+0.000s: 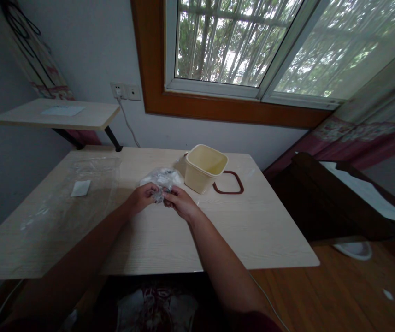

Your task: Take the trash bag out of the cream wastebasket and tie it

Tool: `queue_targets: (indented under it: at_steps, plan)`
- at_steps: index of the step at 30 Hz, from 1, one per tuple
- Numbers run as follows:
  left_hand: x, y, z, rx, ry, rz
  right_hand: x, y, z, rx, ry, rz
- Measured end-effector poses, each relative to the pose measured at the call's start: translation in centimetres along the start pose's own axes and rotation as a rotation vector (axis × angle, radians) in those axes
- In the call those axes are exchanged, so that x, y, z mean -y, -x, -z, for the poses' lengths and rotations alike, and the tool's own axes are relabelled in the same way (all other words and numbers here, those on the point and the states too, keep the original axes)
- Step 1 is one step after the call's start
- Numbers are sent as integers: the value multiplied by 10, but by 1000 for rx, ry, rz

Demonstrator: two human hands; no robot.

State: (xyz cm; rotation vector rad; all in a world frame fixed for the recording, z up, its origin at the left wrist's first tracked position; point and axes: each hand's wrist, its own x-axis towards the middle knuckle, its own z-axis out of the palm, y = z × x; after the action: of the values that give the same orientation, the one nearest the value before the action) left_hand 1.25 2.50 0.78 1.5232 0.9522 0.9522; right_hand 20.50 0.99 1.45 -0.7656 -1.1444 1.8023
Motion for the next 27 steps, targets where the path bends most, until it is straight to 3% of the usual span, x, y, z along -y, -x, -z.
queue_targets:
  at_steps: [10,17,27]
  plan:
    - [6,0,-1,13,236,66,-5,-3,2,-37,200,50]
    - [-4,3,-10,69,513,151,-8,-6,7,-103,279,79]
    - [-3,4,-5,36,273,119,-5,-4,3,-99,218,65]
